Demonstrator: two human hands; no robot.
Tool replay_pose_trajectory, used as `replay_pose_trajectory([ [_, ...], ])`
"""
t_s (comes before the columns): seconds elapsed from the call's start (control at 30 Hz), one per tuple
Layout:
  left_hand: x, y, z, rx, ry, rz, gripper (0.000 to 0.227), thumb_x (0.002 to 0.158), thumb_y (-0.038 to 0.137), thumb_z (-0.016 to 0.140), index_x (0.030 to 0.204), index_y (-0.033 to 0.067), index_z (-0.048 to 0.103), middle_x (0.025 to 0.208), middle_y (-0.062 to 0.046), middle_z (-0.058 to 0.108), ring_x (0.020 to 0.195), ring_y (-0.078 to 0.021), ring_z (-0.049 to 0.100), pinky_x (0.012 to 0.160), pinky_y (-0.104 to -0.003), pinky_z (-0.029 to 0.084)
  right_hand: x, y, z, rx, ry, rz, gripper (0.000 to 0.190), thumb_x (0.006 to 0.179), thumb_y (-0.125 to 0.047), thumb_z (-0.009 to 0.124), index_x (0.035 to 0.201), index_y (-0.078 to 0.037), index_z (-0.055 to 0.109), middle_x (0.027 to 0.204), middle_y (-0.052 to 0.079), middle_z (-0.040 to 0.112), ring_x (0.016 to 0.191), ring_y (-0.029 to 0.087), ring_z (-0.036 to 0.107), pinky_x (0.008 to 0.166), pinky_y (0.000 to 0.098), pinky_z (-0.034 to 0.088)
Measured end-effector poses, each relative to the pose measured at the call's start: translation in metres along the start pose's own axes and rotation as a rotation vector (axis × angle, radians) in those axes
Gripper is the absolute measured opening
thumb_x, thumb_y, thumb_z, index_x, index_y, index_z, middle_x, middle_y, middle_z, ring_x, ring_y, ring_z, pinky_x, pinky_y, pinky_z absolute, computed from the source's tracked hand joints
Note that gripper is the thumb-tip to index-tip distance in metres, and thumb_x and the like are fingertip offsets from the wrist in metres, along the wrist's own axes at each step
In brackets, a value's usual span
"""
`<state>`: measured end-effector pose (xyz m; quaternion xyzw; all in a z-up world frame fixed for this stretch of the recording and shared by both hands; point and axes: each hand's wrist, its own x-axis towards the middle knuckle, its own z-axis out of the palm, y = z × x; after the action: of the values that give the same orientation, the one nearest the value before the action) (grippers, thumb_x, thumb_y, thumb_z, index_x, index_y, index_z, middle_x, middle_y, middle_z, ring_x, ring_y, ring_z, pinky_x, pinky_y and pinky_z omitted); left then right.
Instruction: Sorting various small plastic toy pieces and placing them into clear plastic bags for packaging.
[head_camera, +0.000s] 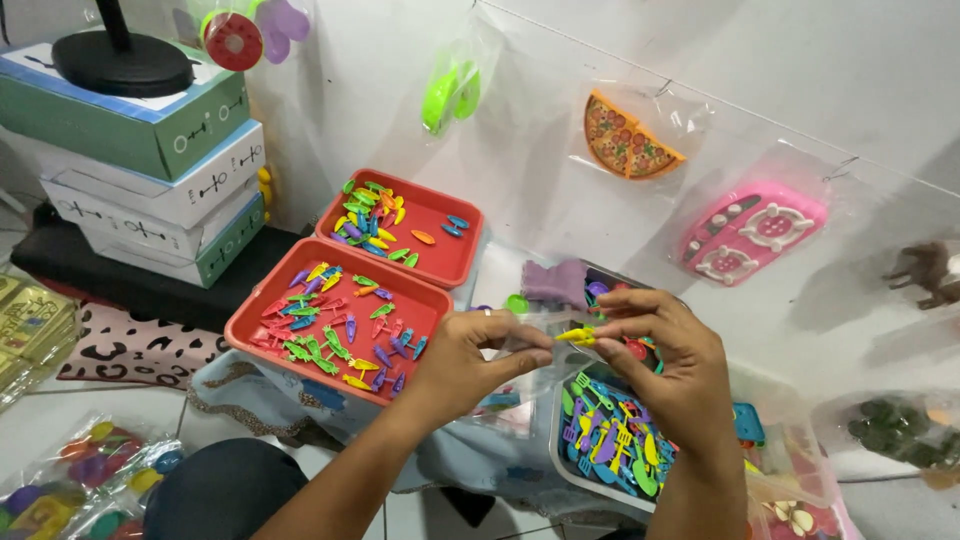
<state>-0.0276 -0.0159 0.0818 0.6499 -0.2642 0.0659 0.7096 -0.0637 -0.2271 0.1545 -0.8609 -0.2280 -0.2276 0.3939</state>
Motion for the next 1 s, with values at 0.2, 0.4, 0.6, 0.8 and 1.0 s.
replay_pose_trajectory([
  [0.2, 0.000, -0.006, 0.002, 0.021, 0.026, 0.022, 0.015, 0.077, 0.009, 0.086, 0.092, 0.0079, 0.084, 0.065, -0.001, 0.062, 0.058, -0.0066, 0.047, 0.050, -0.022, 0.039, 0.000, 0.001, -0.008, -0.010, -0.120, 0.052, 0.011, 0.079, -0.006, 0.075, 0.089, -0.003, 0.075, 0.113, 0.010, 0.077, 0.096, 0.019, 0.069, 0.081, 0.0291, 0.053],
  [0.4, -0.001, -0.003, 0.003, 0.016, 0.005, -0.014, 0.016, 0.078, 0.011, 0.085, 0.093, 0.0070, 0.082, 0.075, -0.002, 0.074, 0.062, -0.0066, 0.057, 0.055, -0.021, 0.049, -0.003, 0.003, -0.014, -0.018, -0.173, 0.092, 0.009, 0.078, -0.008, 0.077, 0.085, -0.002, 0.077, 0.106, 0.006, 0.080, 0.093, 0.017, 0.073, 0.081, 0.0294, 0.057],
  [0.6, -0.001, -0.007, 0.005, 0.027, 0.021, -0.011, 0.014, 0.079, 0.012, 0.085, 0.092, 0.0067, 0.084, 0.064, 0.001, 0.061, 0.057, -0.0065, 0.043, 0.049, -0.023, 0.036, -0.001, -0.009, -0.007, -0.079, -0.129, 0.099, 0.011, 0.078, -0.010, 0.079, 0.085, -0.002, 0.078, 0.098, 0.006, 0.081, 0.084, 0.016, 0.073, 0.075, 0.0277, 0.057],
  [0.8, 0.001, -0.004, 0.005, -0.116, 0.081, -0.012, 0.015, 0.087, 0.010, 0.077, 0.100, 0.0037, 0.080, 0.087, -0.004, 0.075, 0.062, -0.0059, 0.050, 0.053, -0.020, 0.040, 0.003, 0.000, 0.008, 0.025, -0.038, 0.144, 0.008, 0.083, -0.003, 0.072, 0.088, 0.003, 0.076, 0.092, 0.005, 0.078, 0.077, 0.014, 0.063, 0.071, 0.0251, 0.051],
  [1.0, 0.001, -0.001, 0.004, -0.060, 0.073, -0.033, 0.019, 0.084, 0.015, 0.078, 0.099, 0.0041, 0.080, 0.097, -0.006, 0.082, 0.080, -0.0089, 0.070, 0.071, -0.022, 0.058, 0.003, -0.006, 0.009, 0.030, -0.089, 0.107, 0.007, 0.081, -0.002, 0.074, 0.087, 0.002, 0.075, 0.094, 0.008, 0.078, 0.080, 0.015, 0.066, 0.073, 0.0250, 0.053],
])
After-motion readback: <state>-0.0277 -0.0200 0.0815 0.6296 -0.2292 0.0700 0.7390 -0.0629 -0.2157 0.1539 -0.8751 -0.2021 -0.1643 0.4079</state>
